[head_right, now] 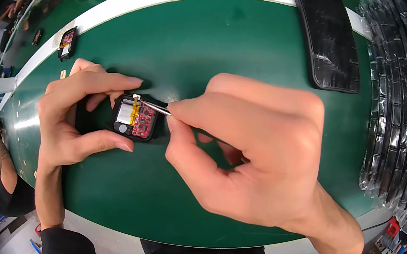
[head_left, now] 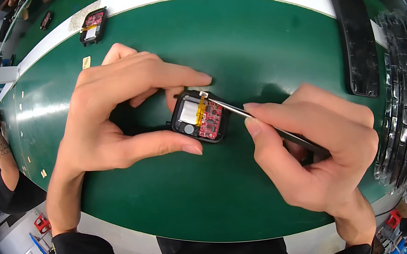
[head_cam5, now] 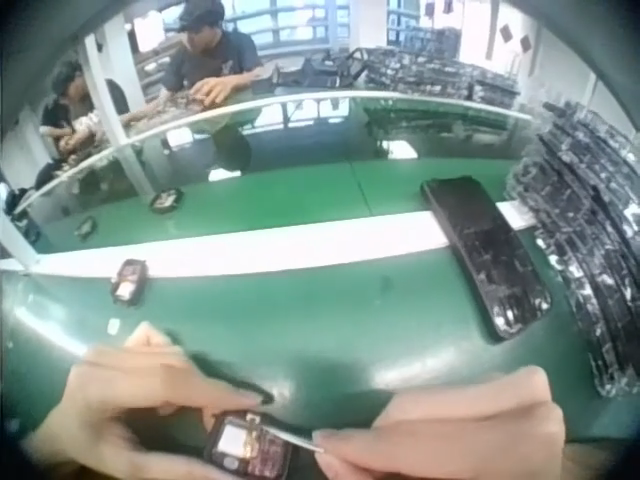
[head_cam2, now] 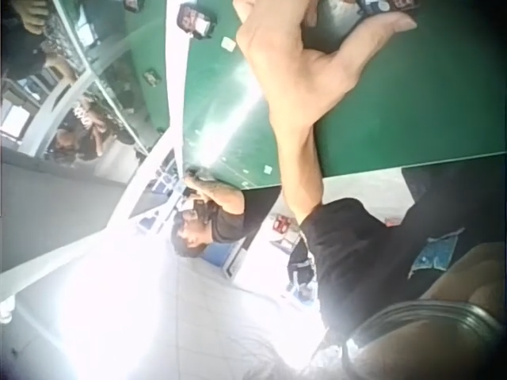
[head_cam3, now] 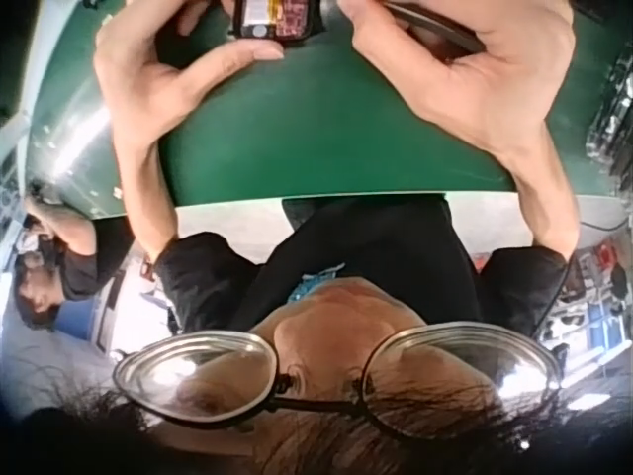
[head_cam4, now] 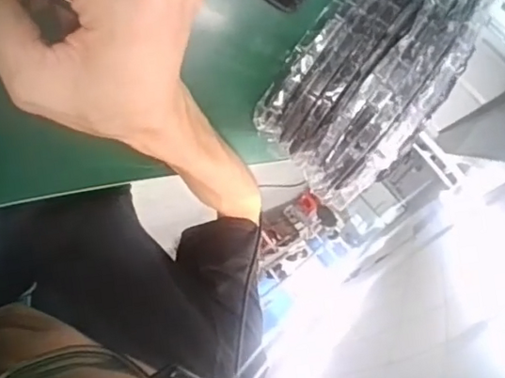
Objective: Assembling and inspecting internal components of a small electronic device using a precision tool.
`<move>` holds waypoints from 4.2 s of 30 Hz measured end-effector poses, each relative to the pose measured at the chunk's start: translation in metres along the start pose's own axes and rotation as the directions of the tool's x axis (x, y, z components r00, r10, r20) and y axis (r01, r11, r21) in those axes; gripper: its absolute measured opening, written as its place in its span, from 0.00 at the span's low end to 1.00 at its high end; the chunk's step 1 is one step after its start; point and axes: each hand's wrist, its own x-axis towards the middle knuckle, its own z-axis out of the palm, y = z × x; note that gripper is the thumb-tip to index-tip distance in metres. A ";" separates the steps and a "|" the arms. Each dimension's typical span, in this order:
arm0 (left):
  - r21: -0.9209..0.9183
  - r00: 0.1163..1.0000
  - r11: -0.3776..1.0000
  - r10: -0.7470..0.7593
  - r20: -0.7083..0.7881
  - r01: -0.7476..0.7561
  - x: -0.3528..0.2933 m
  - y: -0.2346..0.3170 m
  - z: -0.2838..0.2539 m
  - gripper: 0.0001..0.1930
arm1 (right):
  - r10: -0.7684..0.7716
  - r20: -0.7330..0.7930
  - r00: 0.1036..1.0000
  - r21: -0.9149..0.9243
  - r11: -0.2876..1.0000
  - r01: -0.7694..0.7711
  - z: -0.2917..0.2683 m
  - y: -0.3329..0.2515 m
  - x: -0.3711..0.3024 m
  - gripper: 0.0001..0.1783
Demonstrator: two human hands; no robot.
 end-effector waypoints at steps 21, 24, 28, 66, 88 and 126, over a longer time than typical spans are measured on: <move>-0.132 0.998 0.990 0.050 0.043 -0.044 0.000 -0.018 -0.006 0.39 | -0.014 0.007 1.000 0.022 1.000 0.014 0.002 -0.001 -0.001 0.13; -0.099 0.996 0.994 0.056 0.069 -0.049 0.000 -0.018 -0.006 0.40 | 0.001 0.017 1.000 0.030 1.000 -0.001 0.002 -0.001 -0.001 0.12; -0.091 0.996 0.994 0.065 0.057 -0.060 0.001 -0.018 -0.004 0.40 | 0.019 0.025 1.000 0.028 0.999 -0.019 0.001 -0.001 -0.001 0.11; -0.090 0.996 0.994 0.067 0.061 -0.061 0.003 0.004 -0.012 0.24 | 0.034 -0.017 0.999 0.075 0.997 -0.033 -0.004 -0.010 0.000 0.04; -0.137 0.843 0.833 0.538 -0.020 -0.536 0.261 0.157 -0.015 0.24 | 0.153 -0.196 0.969 0.350 0.934 -0.077 -0.009 0.012 0.002 0.09; -0.028 0.996 0.996 0.081 -0.027 -0.082 0.021 0.018 -0.006 0.36 | 0.326 -0.292 0.899 0.574 0.812 -0.108 -0.002 0.010 0.004 0.07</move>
